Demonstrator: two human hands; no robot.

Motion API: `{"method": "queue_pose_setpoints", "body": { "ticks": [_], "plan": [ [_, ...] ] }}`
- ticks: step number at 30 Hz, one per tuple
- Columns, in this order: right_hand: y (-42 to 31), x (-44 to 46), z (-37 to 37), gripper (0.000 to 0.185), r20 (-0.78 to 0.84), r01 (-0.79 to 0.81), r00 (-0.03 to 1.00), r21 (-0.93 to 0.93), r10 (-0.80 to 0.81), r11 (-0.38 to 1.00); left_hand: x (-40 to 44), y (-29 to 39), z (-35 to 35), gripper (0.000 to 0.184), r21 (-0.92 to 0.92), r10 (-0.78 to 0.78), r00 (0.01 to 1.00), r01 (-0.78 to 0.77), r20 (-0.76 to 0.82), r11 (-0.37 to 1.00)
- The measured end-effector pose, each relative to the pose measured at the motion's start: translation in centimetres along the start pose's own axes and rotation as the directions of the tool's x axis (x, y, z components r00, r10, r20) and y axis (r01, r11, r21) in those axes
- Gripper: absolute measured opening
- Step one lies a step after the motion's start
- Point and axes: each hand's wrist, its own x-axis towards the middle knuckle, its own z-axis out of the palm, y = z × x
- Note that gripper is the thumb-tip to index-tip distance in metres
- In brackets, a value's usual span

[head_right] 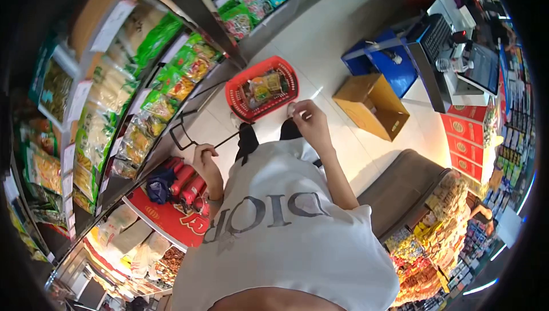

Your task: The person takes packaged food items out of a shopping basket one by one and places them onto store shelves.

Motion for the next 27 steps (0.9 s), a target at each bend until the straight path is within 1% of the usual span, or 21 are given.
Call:
{"method": "queue_pose_setpoints", "body": {
  "ticks": [1, 2, 3, 4, 6, 7, 8, 9, 11, 12, 14, 15, 16, 18, 19, 20, 22, 23, 24, 26, 27],
  "plan": [
    [1.6, 0.3, -0.9, 0.014, 0.056, -0.022, 0.998, -0.083, 0.026, 0.996, -0.6, -1.5, 1.2, 0.017, -0.011, -0.086, 0.996, 0.087, 0.009, 0.996],
    [3.3, 0.9, -1.6, 0.015, 0.112, -0.036, 0.992, -0.168, 0.055, 0.985, -0.9, -3.3, 2.4, 0.017, -0.006, -0.094, 0.996, 0.094, 0.013, 0.996],
    [5.7, 1.5, -1.6, 0.019, 0.112, -0.031, 0.992, -0.216, 0.057, 0.976, -1.5, -5.1, 3.5, 0.018, -0.069, -0.202, 0.979, 0.204, 0.033, 0.977],
    [8.8, 2.0, -1.4, 0.020, 0.111, -0.072, 0.989, -0.239, 0.100, 0.968, -2.1, -6.8, 4.6, 0.019, -0.129, -0.307, 0.950, 0.312, 0.059, 0.941],
    [16.8, 3.1, -0.8, 0.041, 0.170, -0.253, 0.921, -0.422, 0.350, 0.870, -2.3, -9.8, 7.2, 0.020, -0.080, -0.330, 0.939, 0.338, 0.099, 0.938],
    [19.8, 2.9, -0.4, 0.041, 0.166, -0.266, 0.917, -0.420, 0.362, 0.868, -2.4, -11.0, 8.4, 0.020, -0.047, -0.385, 0.913, 0.394, 0.133, 0.918],
    [22.4, 2.4, 0.2, 0.057, 0.156, -0.312, 0.828, -0.669, 0.538, 0.674, -2.6, -12.4, 9.6, 0.020, -0.012, -0.441, 0.883, 0.449, 0.162, 0.894],
    [24.7, 2.0, 0.6, 0.073, 0.095, -0.291, 0.720, -0.859, 0.688, 0.422, -2.7, -14.2, 10.7, 0.021, -0.001, -0.446, 0.872, 0.455, 0.201, 0.890],
    [28.8, 0.9, -0.2, 0.097, 0.168, -0.335, 0.388, -0.890, 0.906, 0.309, -2.1, -18.2, 13.4, 0.023, 0.109, -0.495, 0.831, 0.484, 0.255, 0.868],
    [34.1, -1.4, 0.2, 0.103, 0.172, -0.360, 0.345, -0.884, 0.923, 0.299, -2.0, -20.0, 14.7, 0.024, 0.181, -0.513, 0.811, 0.480, 0.283, 0.858],
    [33.5, -2.0, 0.7, 0.117, 0.002, -0.444, 0.190, -0.892, 0.982, 0.088, -1.8, -25.5, 16.9, 0.023, 0.218, -0.530, 0.783, 0.483, 0.326, 0.848],
    [33.3, -2.5, 1.1, 0.124, -0.040, -0.400, 0.236, -0.915, 0.971, 0.060, -1.5, -28.2, 18.2, 0.022, 0.199, -0.595, 0.736, 0.562, 0.323, 0.803],
    [34.9, -3.1, 2.6, 0.122, -0.088, -0.320, 0.283, -0.947, 0.955, 0.008, -0.8, -29.8, 19.6, 0.020, 0.257, -0.684, 0.659, 0.634, 0.313, 0.729],
    [38.7, -5.3, 4.3, 0.110, -0.069, -0.248, 0.408, -0.968, 0.910, 0.038, 0.2, -34.0, 22.4, 0.019, 0.264, -0.693, 0.625, 0.644, 0.360, 0.718],
    [39.8, -6.1, 5.2, 0.106, -0.082, -0.236, 0.486, -0.971, 0.870, 0.041, 0.9, -36.6, 23.6, 0.019, 0.320, -0.724, 0.590, 0.651, 0.356, 0.688],
    [41.2, -6.9, 6.0, 0.103, -0.103, -0.271, 0.526, -0.961, 0.845, 0.052, 1.3, -40.0, 24.9, 0.018, 0.357, -0.716, 0.599, 0.620, 0.359, 0.698],
    [44.0, -8.4, 8.0, 0.099, -0.163, -0.218, 0.643, -0.976, 0.749, -0.025, 2.6, -46.7, 27.8, 0.020, 0.380, -0.653, 0.639, 0.531, 0.408, 0.757],
    [43.7, -8.0, 7.7, 0.098, -0.134, -0.241, 0.611, -0.970, 0.780, 0.022, 3.2, -51.0, 29.2, 0.021, 0.468, -0.546, 0.713, 0.337, 0.439, 0.817],
    [42.1, -6.9, 7.2, 0.097, -0.104, -0.268, 0.572, -0.961, 0.814, 0.065, 4.1, -55.0, 30.5, 0.023, 0.543, -0.436, 0.756, 0.128, 0.488, 0.830],
    [42.3, -6.0, 7.2, 0.100, -0.126, -0.335, 0.526, -0.940, 0.841, 0.069, 6.4, -59.5, 33.3, 0.024, 0.503, -0.249, 0.791, -0.085, 0.559, 0.860],
    [42.8, -5.5, 7.2, 0.100, -0.128, -0.344, 0.523, -0.936, 0.842, 0.072, 7.5, -59.1, 34.9, 0.022, 0.536, -0.301, 0.806, -0.022, 0.509, 0.844]
  ]
}}
